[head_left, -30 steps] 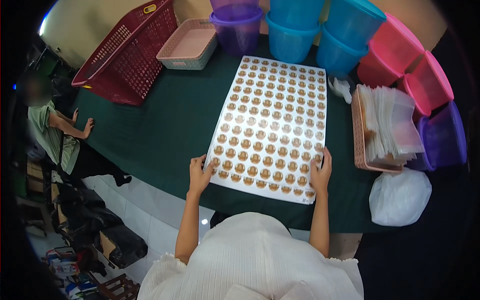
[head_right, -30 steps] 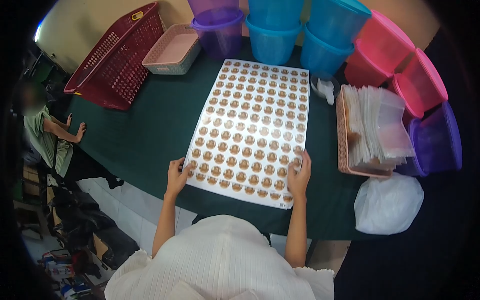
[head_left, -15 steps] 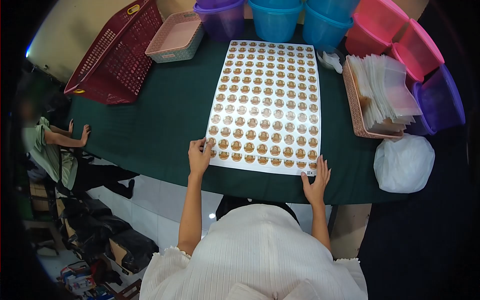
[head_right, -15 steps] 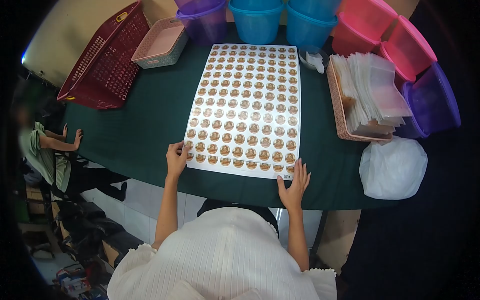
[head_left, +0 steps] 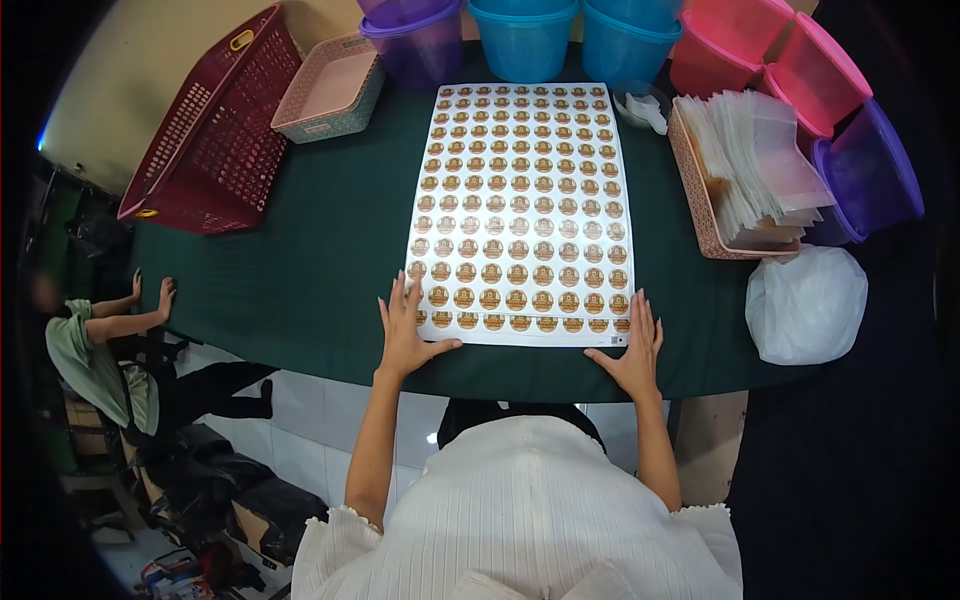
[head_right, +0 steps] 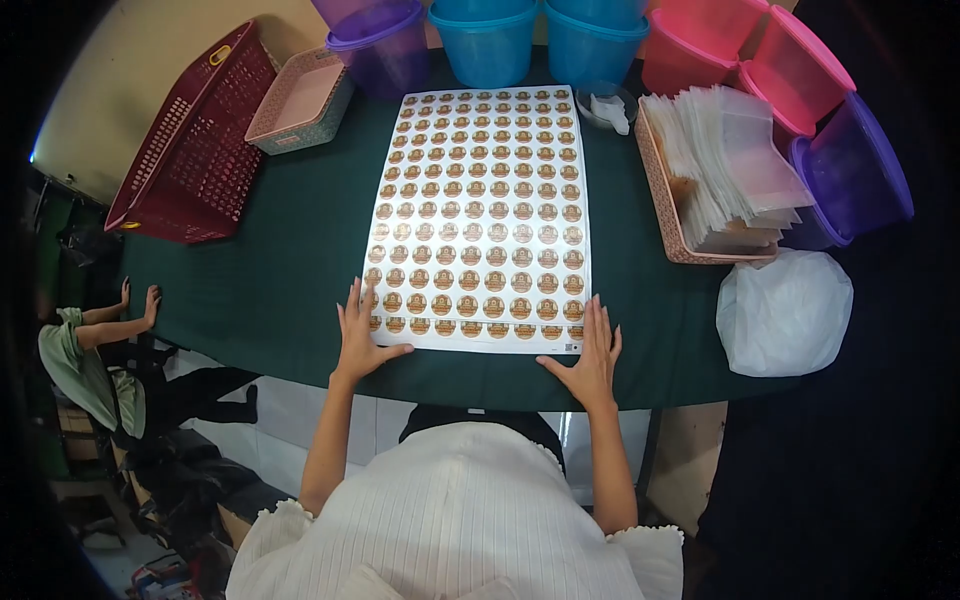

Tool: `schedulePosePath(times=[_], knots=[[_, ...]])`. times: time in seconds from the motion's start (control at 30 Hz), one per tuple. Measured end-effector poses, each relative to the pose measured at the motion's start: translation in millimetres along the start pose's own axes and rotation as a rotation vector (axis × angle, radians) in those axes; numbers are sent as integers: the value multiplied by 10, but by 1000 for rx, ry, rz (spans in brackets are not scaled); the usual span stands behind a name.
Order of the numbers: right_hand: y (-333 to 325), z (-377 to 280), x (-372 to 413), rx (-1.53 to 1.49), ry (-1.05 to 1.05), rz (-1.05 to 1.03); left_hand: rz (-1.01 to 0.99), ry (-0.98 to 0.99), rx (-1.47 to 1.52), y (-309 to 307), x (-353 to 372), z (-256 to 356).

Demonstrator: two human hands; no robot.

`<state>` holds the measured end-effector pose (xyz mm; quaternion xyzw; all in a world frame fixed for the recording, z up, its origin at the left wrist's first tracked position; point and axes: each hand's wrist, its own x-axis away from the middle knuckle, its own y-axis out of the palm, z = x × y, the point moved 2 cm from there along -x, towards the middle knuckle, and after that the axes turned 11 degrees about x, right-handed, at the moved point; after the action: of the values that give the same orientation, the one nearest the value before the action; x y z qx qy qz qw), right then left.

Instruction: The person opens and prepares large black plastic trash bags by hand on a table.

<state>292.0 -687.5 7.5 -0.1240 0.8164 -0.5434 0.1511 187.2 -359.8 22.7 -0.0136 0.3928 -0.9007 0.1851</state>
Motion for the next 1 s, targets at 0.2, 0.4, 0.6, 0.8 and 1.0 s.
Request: schedulePosePath(times=[0.2,0.4,0.6,0.8,1.0], knots=[[121,20,-106,74,-116,-62,-170,110,-146,144,-54,-160],[139,4,-112,176,-125,-139,-248,59,-261,169,-63,-152],[-3,-191,-78,216,-123,-152,-236,64,-318,86,-61,186],[254,-695,-30,135,-288,-148,-337,323,-297,649,34,545],[439,-733,-106,217,-397,-90,-326,374,-303,859,-1,462]])
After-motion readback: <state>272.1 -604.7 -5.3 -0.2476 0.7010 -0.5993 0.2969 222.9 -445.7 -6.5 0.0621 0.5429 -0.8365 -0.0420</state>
